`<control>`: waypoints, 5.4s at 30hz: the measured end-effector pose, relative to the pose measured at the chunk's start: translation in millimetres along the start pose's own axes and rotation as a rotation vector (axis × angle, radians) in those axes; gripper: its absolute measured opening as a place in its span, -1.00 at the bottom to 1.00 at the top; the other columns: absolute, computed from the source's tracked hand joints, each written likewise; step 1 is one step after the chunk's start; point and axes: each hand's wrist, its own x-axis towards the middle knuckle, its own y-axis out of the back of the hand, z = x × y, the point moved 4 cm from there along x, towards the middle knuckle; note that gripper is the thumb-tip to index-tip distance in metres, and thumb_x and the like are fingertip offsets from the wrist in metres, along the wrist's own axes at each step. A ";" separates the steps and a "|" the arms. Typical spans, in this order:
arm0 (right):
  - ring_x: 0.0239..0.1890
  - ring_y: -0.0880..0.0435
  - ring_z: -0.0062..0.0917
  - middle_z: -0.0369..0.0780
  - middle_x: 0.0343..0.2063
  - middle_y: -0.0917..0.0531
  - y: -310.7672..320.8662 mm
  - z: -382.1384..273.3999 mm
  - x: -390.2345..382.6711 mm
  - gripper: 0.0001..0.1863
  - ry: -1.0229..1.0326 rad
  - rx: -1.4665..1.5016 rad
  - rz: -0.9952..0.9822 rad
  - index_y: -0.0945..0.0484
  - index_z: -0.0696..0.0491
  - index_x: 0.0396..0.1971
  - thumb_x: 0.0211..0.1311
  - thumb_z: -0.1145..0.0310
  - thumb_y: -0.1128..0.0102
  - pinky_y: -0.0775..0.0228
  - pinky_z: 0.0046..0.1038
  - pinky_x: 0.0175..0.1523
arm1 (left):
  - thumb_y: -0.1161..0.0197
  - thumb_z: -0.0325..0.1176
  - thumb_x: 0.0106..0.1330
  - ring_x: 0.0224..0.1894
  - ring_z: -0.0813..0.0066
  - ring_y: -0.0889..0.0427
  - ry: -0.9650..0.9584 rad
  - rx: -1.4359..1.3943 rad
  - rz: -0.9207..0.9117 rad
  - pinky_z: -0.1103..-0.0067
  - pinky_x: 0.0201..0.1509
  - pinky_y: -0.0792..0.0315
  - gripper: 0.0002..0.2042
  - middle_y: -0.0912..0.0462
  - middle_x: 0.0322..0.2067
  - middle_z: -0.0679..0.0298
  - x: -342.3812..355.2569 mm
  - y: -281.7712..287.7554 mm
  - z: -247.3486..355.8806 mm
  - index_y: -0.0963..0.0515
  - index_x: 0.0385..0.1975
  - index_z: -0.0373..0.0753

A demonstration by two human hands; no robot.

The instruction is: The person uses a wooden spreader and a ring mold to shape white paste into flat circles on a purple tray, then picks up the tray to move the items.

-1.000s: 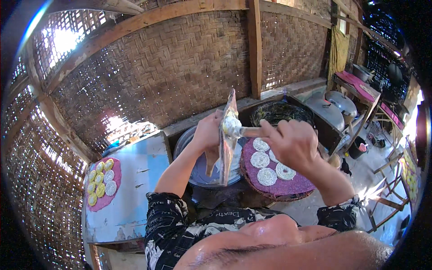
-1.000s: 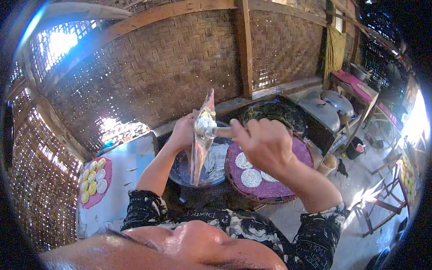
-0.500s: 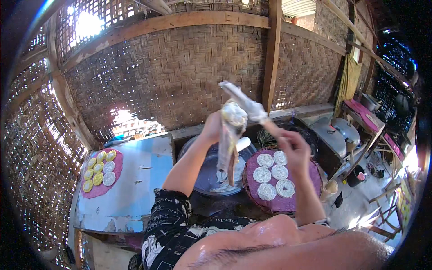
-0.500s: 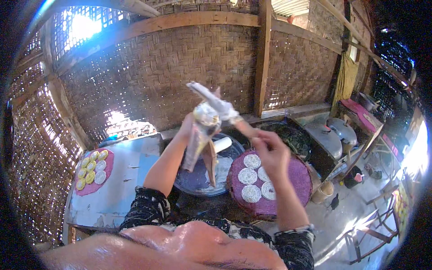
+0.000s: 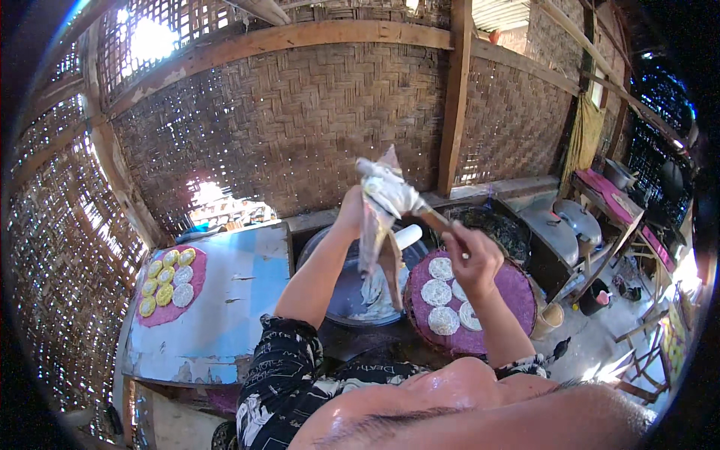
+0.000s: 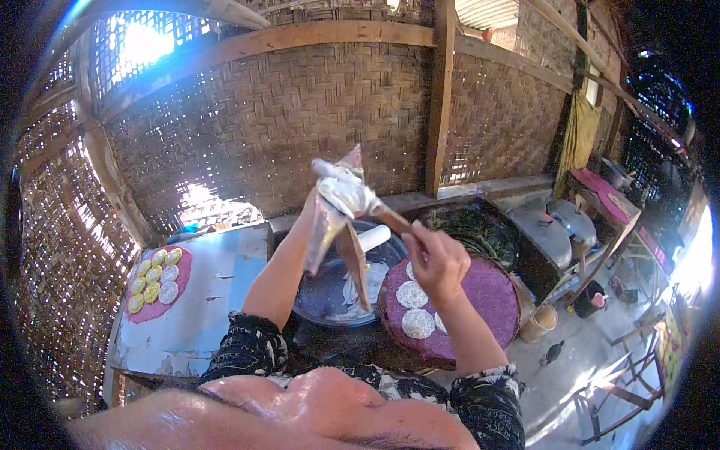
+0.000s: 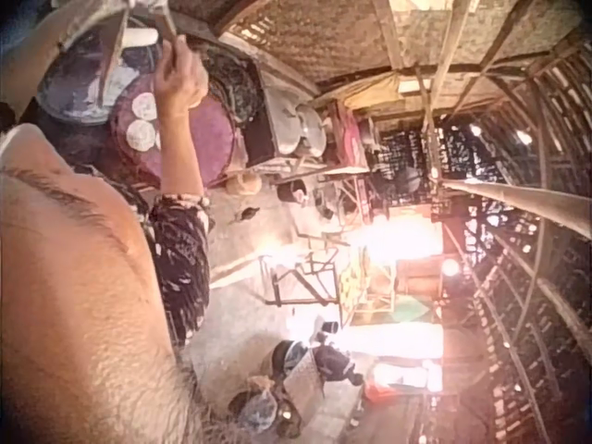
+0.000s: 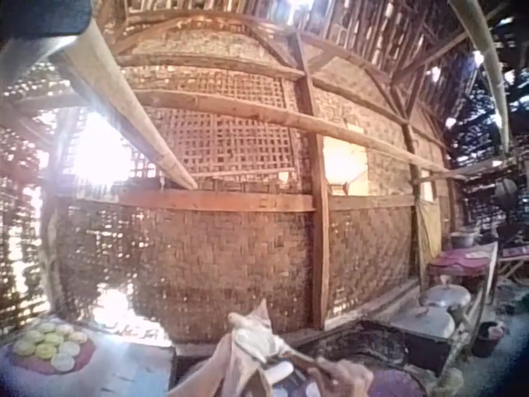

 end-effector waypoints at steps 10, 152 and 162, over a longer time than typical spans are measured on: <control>-0.63 -0.54 -0.47 -0.22 -0.65 -0.54 -4.2 15.8 5.1 -0.80 -0.244 0.048 -0.066 -0.54 0.08 -0.47 -0.13 0.33 -0.23 -0.33 -0.54 -0.53 | 0.17 -0.23 0.19 -0.29 0.24 -0.50 0.108 -0.232 -0.153 0.20 -0.17 -0.41 -0.69 -0.49 -0.30 0.12 -13.3 1.9 5.5 -0.37 -0.19 -0.26; -0.05 -0.34 -0.46 -0.04 -0.05 -0.31 77.0 55.5 -112.2 -0.08 -1.155 1.205 -0.946 -0.11 0.23 0.05 -0.17 -0.20 -0.06 -0.21 -0.46 -0.08 | -0.34 -0.52 -0.29 0.13 0.33 -0.18 0.210 0.322 -0.584 0.42 0.19 -0.04 -0.12 -0.18 0.10 0.16 -69.2 -128.9 -72.6 0.00 0.14 -0.25; -0.10 -0.40 -0.33 0.00 -0.03 -0.30 101.6 80.8 -130.6 -0.04 -1.208 1.906 -1.318 -0.08 0.22 0.06 -0.13 -0.36 0.18 -0.30 -0.41 -0.10 | -0.31 -0.38 -0.16 0.17 -0.01 -0.02 -0.129 -0.516 -0.858 0.09 0.16 0.09 -0.07 0.19 0.17 -0.09 -22.0 -187.8 -81.3 0.22 0.18 -0.24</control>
